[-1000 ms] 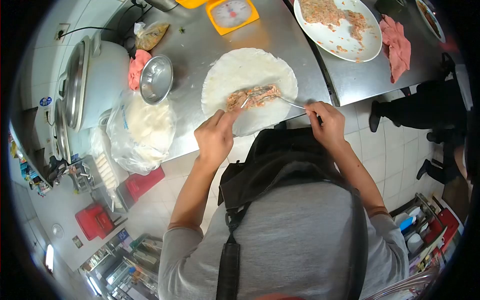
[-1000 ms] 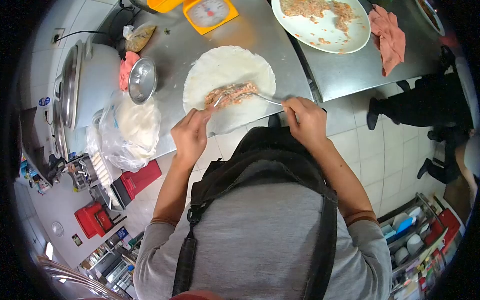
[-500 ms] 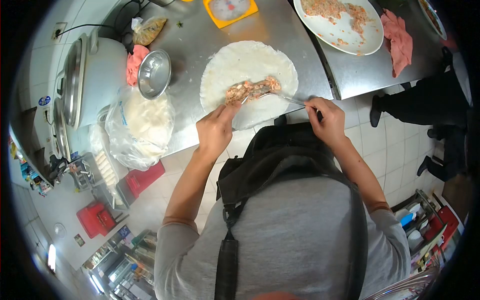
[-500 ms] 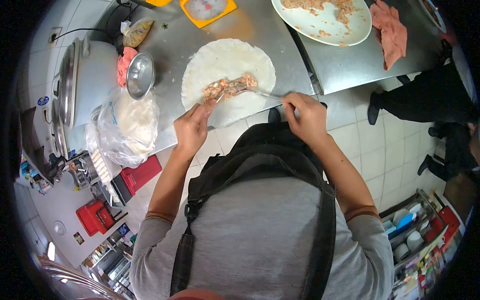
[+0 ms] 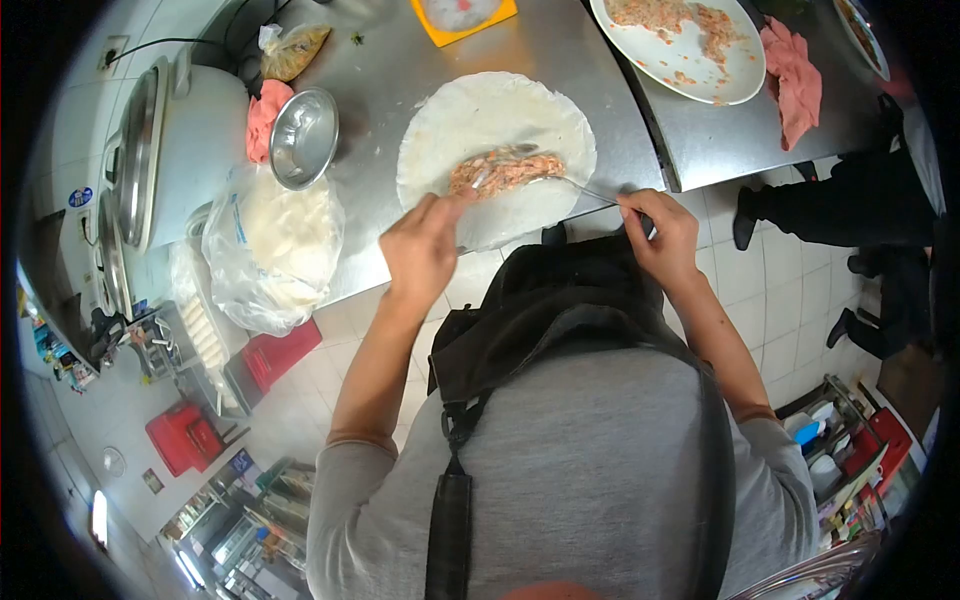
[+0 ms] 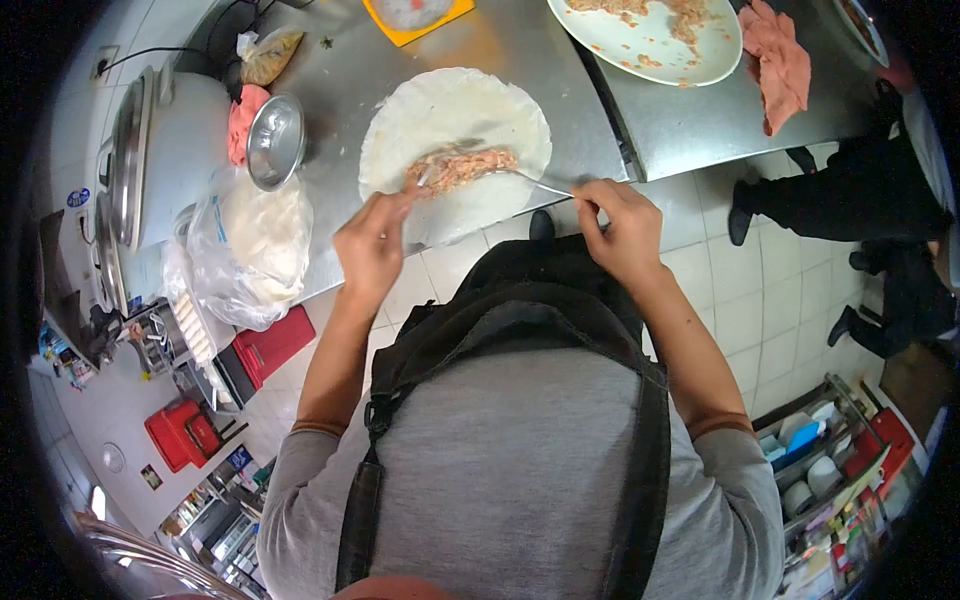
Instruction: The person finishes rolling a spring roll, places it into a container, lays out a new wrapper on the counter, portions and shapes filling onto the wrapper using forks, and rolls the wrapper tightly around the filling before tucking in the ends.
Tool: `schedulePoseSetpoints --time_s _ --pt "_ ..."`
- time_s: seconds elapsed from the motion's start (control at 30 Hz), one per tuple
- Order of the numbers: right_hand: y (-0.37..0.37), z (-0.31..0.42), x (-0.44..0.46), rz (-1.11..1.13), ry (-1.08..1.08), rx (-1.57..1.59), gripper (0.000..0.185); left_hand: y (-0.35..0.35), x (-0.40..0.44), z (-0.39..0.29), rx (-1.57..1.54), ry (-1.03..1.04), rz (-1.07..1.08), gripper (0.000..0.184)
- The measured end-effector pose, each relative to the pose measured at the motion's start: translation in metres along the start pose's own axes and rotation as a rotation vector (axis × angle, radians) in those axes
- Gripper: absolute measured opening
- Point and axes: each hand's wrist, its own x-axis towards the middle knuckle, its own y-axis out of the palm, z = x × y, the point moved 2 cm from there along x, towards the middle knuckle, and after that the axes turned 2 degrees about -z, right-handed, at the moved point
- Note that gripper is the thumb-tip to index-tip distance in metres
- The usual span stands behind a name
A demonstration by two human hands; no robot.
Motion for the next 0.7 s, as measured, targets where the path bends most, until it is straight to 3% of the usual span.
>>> schedulePoseSetpoints --time_s 0.1,0.17,0.3,0.37,0.43,0.53,0.6,0.7 --pt "0.006 0.01 0.002 0.008 -0.118 0.043 0.01 -0.009 -0.004 0.006 0.007 -0.112 0.027 0.021" --pt "0.01 0.012 0.006 0.03 -0.066 -0.011 0.01 -0.001 -0.012 0.008 0.041 0.034 0.061 0.015" --pt "0.001 0.002 0.006 0.057 0.02 -0.083 0.008 -0.013 -0.013 0.006 0.096 0.018 0.093 0.016" --pt "0.001 0.003 0.005 0.081 0.038 -0.041 0.008 -0.027 -0.007 0.001 -0.026 -0.084 -0.013 0.032" --pt "0.01 0.013 0.005 0.044 -0.078 0.023 0.009 -0.023 -0.008 0.001 -0.017 -0.081 -0.021 0.03" --pt "0.015 0.02 0.005 0.117 0.004 -0.074 0.01 -0.011 -0.016 0.014 0.016 -0.014 0.045 0.026" --pt "0.017 0.018 0.008 0.132 0.047 -0.084 0.01 -0.022 -0.014 0.022 -0.079 -0.054 -0.013 0.02" --pt "0.028 0.023 0.009 0.05 -0.058 0.101 0.005 -0.025 -0.005 0.019 -0.004 -0.194 -0.082 0.02"
